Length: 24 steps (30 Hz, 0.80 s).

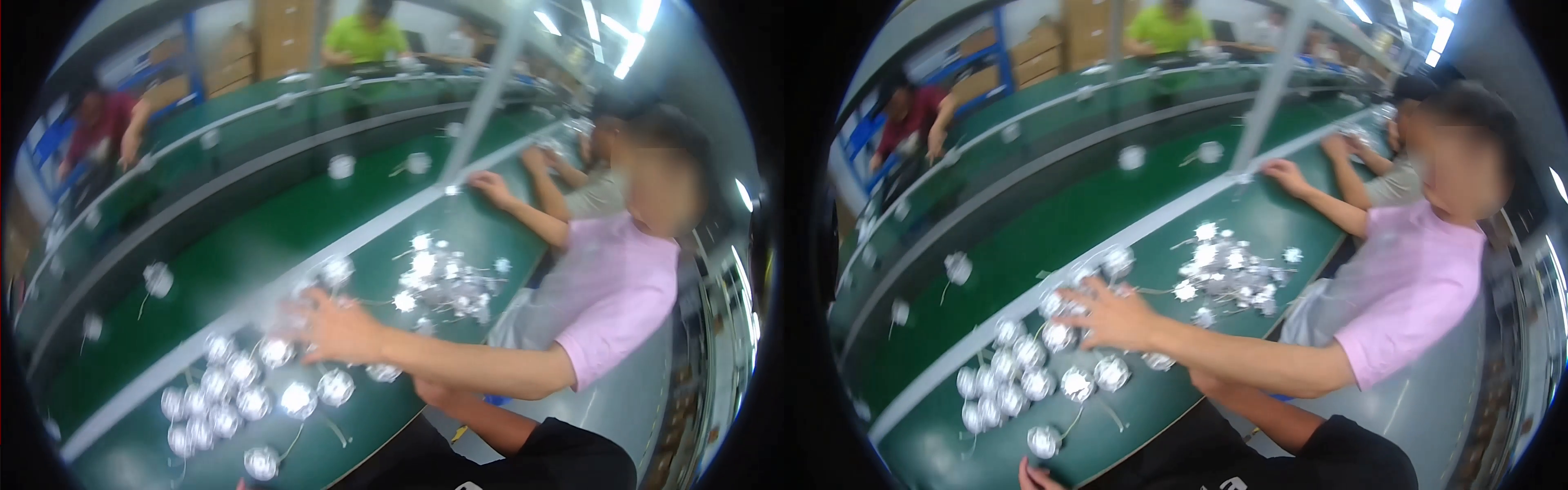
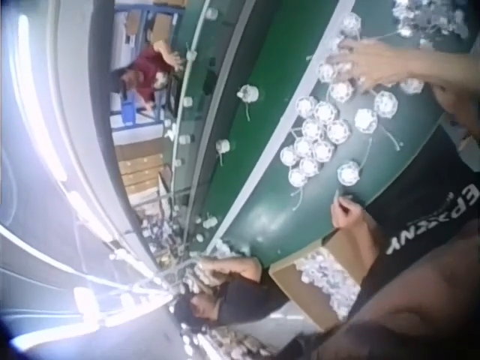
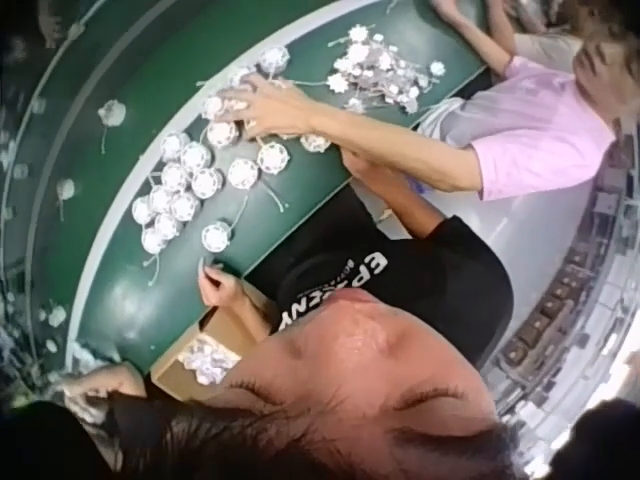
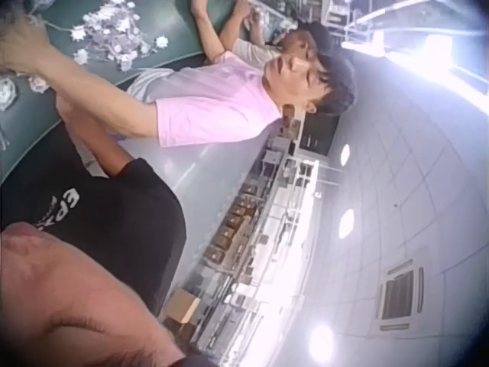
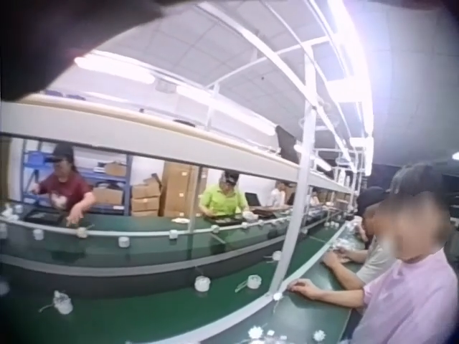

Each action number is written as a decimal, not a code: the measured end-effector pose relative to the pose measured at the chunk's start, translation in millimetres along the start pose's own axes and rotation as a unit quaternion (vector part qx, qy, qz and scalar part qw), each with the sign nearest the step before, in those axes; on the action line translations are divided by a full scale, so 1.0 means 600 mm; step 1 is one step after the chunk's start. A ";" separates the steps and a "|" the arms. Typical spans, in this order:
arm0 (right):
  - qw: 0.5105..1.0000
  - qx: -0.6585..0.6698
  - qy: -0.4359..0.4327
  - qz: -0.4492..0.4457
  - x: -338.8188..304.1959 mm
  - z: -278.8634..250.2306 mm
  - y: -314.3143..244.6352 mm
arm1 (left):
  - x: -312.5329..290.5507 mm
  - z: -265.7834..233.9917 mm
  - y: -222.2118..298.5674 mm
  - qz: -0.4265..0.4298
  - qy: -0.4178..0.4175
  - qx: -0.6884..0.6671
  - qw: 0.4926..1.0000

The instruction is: The person assembles strands of LED modules by hand, connecting wires and plastic housings on a factory assembly line.

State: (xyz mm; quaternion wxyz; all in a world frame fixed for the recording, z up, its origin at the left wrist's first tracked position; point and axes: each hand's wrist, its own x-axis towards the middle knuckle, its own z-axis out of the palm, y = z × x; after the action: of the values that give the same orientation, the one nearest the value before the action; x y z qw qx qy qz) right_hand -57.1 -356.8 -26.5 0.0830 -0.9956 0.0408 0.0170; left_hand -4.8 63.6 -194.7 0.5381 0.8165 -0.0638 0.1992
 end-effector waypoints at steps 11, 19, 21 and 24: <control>0.972 -0.105 0.134 -0.164 0.005 0.036 0.003 | 0.061 -0.027 0.170 0.188 -0.063 0.090 0.976; 0.981 0.006 0.195 0.004 -0.015 0.041 -0.015 | 0.059 -0.044 0.179 0.112 -0.095 0.000 0.989; 0.979 -0.058 0.193 -0.001 -0.026 0.050 0.014 | 0.061 -0.034 0.186 0.082 -0.106 -0.033 0.990; 0.971 -0.134 0.191 -0.053 -0.016 0.051 0.041 | 0.062 -0.042 0.182 0.099 -0.119 -0.052 0.987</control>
State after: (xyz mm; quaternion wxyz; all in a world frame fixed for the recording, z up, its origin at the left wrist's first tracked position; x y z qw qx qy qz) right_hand -69.6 -375.1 -60.1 -0.0594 -0.9832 0.0003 -0.1724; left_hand -12.3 45.4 -78.2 0.5461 0.7949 -0.2183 0.1490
